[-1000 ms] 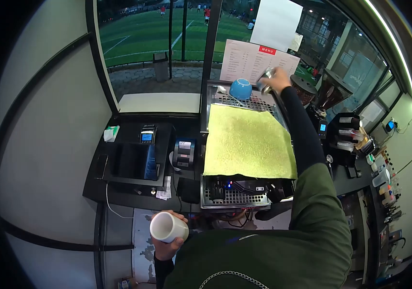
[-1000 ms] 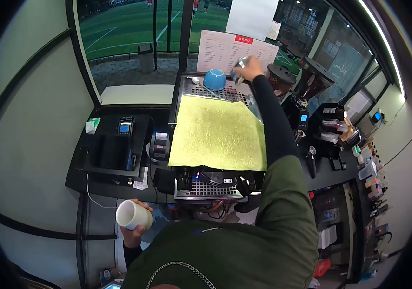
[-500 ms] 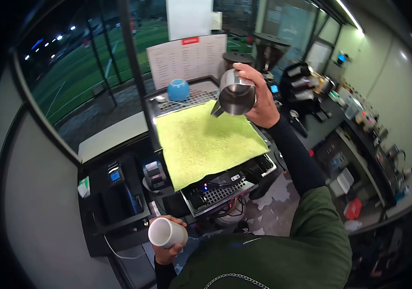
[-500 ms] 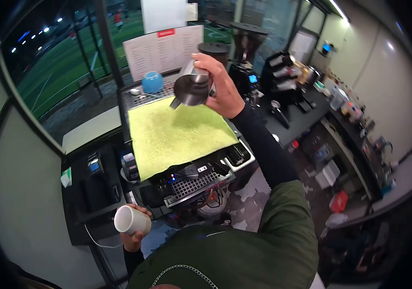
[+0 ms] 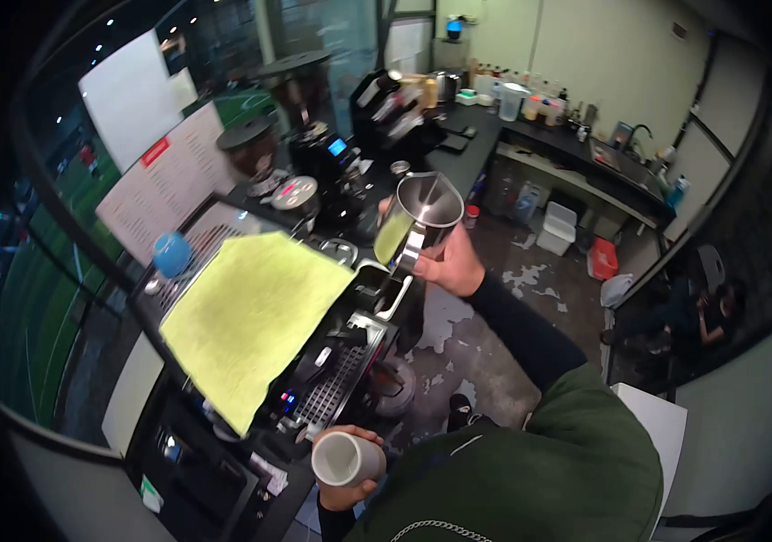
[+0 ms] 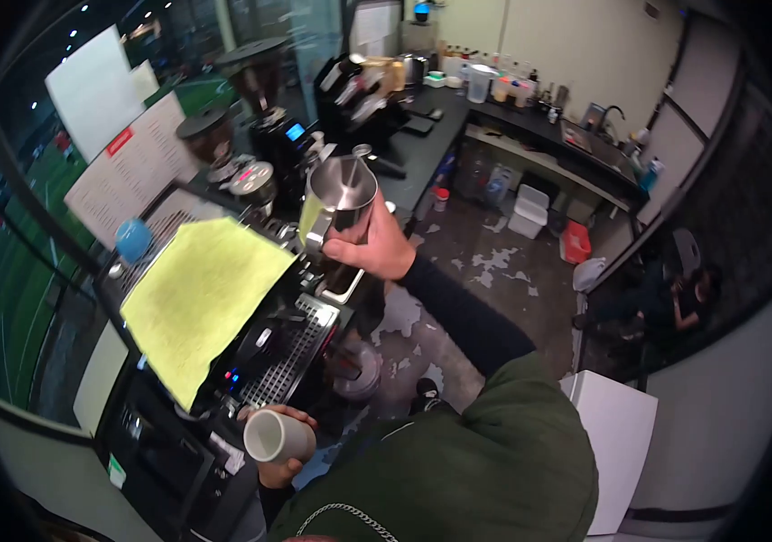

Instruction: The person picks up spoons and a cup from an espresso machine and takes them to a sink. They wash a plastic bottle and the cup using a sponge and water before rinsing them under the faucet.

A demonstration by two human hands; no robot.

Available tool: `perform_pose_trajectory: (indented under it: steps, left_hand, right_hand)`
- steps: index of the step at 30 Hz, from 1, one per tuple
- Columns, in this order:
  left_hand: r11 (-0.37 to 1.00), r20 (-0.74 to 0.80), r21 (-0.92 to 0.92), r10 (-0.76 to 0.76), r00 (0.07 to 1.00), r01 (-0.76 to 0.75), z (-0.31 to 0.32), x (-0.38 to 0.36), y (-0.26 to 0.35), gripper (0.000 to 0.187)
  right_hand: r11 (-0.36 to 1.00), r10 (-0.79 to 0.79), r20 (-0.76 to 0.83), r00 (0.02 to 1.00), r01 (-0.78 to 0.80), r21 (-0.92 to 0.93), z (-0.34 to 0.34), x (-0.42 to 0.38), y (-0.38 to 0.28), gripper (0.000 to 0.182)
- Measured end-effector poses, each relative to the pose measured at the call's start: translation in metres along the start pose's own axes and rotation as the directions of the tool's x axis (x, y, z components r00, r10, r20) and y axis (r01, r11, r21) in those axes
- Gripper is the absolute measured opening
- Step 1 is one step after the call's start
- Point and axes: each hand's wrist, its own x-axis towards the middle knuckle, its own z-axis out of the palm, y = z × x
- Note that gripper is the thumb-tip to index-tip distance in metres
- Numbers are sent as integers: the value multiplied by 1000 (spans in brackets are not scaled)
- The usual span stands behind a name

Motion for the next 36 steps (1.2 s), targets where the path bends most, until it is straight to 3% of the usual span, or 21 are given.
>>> perform_pose_trajectory:
  steps: [2,6,8,10,12,13,14,16,18,22,26,28,30,31,32,33,34,35,36]
  left_hand:
    - [998,53,-20,-60,997,61,21,10,-13,88]
    - [992,124,-10,-123,985,125,69,39,-48,81]
    - [981,133,-25,-189,973,194,98,58,-70,85]
    - [965,128,-69,-245,961,255,134,84,-92,83]
    - [973,201,-1,-228,953,233,173,123,-116,82]
    - [975,218,-46,-203,955,218,195,139,-129,80]
    - [974,227,-90,-185,956,210,218,155,-135,77]
    - [978,323,-20,-188,927,206,251,186,-149,78]
    - [978,381,-12,-189,905,209,280,210,-161,78]
    - [961,445,14,-253,859,276,312,249,-200,76]
    - [909,457,-6,-369,809,417,324,288,-242,74]
    - [900,516,-16,-365,775,435,334,320,-257,75]
    - [903,553,-24,-346,758,430,346,356,-274,76]
    - [914,579,-44,-306,755,404,351,376,-287,77]
    - [925,605,-68,-260,753,374,355,397,-300,78]
    - [924,626,-83,-243,741,373,360,418,-310,78]
    - [922,642,-97,-229,732,374,366,441,-316,78]
    - [937,664,-89,-198,721,339,372,462,-320,78]
    - [950,683,-80,-168,711,301,378,483,-325,78]
  right_hand:
    - [999,36,-121,992,-39,-23,-34,-20,9,76]
    - [977,153,-264,952,-186,-106,-99,-70,4,83]
    - [992,118,-298,947,-129,-16,-136,-97,0,86]
    - [976,211,-253,944,-188,111,-178,-119,-25,95]
    - [973,219,-333,917,-179,145,-215,-137,-51,97]
    - [974,213,-363,907,-167,156,-234,-148,-65,86]
    - [974,214,-392,895,-163,160,-258,-162,-74,86]
    - [898,351,-363,863,-201,392,-306,-183,-91,73]
    - [924,329,-434,839,-190,333,-338,-195,-108,66]
    - [880,368,-533,762,-101,463,-392,-219,-119,67]
    - [686,340,-524,781,176,706,-432,-214,-130,67]
    - [807,283,-649,706,191,559,-456,-205,-132,62]
    - [937,162,-689,707,110,332,-485,-194,-140,49]
    - [980,106,-812,574,80,185,-488,-180,-152,62]
    - [984,88,-822,563,78,159,-497,-166,-158,62]
    - [985,-121,-812,571,-31,-169,-508,-151,-162,70]
    - [868,-312,-734,603,-134,-478,-520,-136,-164,78]
    - [857,-394,-760,517,-93,-507,-533,-124,-160,87]
    - [847,-405,-753,519,-98,-523,-540,-110,-163,87]
